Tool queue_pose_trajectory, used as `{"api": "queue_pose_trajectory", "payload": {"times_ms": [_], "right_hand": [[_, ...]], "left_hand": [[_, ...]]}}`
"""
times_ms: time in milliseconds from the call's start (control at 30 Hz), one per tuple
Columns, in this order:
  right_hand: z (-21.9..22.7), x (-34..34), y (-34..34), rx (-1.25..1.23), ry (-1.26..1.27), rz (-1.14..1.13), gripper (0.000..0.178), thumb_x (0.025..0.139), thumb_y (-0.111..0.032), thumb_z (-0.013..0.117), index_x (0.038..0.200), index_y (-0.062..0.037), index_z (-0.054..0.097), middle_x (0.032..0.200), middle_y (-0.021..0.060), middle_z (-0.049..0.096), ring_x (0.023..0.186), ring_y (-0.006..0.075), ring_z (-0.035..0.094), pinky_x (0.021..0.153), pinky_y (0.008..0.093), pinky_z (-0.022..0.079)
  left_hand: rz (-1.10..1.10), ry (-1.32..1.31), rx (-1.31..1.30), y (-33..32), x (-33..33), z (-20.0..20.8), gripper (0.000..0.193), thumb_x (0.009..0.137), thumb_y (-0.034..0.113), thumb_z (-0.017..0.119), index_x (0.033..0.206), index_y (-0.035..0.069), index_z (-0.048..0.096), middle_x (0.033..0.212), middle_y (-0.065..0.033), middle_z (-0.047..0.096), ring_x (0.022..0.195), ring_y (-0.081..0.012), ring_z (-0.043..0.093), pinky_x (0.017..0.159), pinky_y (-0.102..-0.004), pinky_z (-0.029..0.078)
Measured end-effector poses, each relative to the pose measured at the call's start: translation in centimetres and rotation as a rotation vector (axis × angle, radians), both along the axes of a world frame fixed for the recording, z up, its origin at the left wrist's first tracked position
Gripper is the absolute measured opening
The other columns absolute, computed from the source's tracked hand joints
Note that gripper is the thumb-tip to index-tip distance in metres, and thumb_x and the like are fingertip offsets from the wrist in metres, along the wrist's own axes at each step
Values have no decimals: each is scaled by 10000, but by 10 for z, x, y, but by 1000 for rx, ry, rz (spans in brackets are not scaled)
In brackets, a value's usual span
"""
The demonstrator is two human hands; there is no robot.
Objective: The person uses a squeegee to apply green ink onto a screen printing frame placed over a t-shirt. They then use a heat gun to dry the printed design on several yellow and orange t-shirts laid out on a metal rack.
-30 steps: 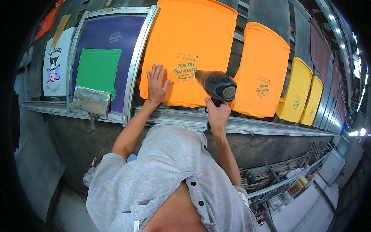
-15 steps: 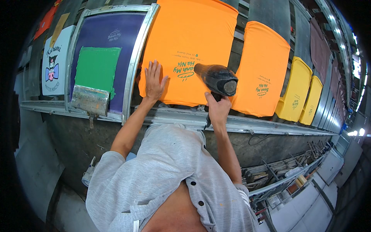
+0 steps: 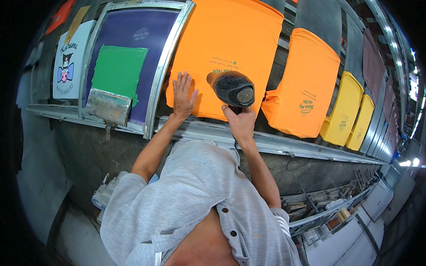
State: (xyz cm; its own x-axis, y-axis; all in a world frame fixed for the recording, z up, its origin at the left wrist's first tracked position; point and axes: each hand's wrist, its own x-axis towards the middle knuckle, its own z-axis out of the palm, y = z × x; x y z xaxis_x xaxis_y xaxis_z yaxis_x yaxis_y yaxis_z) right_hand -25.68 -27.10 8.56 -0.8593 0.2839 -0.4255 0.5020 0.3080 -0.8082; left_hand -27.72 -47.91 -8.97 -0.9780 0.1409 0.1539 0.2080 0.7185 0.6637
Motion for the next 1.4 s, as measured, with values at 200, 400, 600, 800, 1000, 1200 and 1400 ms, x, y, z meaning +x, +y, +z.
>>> {"api": "queue_pose_trajectory", "payload": {"times_ms": [200,400,600,800,1000,1200,1400], "right_hand": [[-5,9,2,-3,6,-46,173,825,-97,761,878,44,676,728,16,634,646,88,542,593,283,438],[1,20,5,-54,4,-24,167,822,-93,762,883,44,688,726,17,649,617,85,531,587,281,440],[-2,45,23,-4,1,-45,175,827,-93,759,911,44,689,767,30,665,609,95,549,577,276,461],[5,39,36,69,-68,-150,226,814,-149,774,882,55,704,701,40,664,625,112,566,613,311,477],[-6,32,46,44,-25,-201,224,842,-122,766,972,41,684,810,40,659,633,100,561,575,268,476],[-8,10,53,82,38,-237,292,826,-178,776,957,67,686,737,64,663,630,125,583,608,299,485],[-10,-28,50,101,60,-184,334,816,-189,787,989,76,680,770,61,671,636,116,595,598,289,494]], "left_hand": [[-3,3,22,0,1,-4,678,964,222,640,1531,-43,377,1650,-203,284,1565,-366,165,1250,-572,89],[-48,10,76,2,-2,-2,715,970,179,609,1582,-7,290,1672,-198,227,1569,-388,124,1242,-595,53],[-67,3,23,6,-6,-4,706,983,253,589,1567,-28,309,1668,-213,228,1568,-388,133,1241,-601,42],[-104,-27,-6,12,-9,-6,692,985,259,590,1565,-8,324,1672,-199,225,1569,-383,124,1227,-636,44],[-158,-38,-90,19,-9,-3,695,975,285,615,1550,-8,356,1666,-196,241,1564,-385,139,1220,-649,67],[-237,-49,-145,27,-4,1,708,976,348,618,1534,-18,381,1667,-179,250,1561,-378,154,1217,-653,82],[-387,-37,-229,52,1,8,781,960,481,597,1530,-14,395,1674,-155,248,1567,-335,160,1217,-651,93]]}}
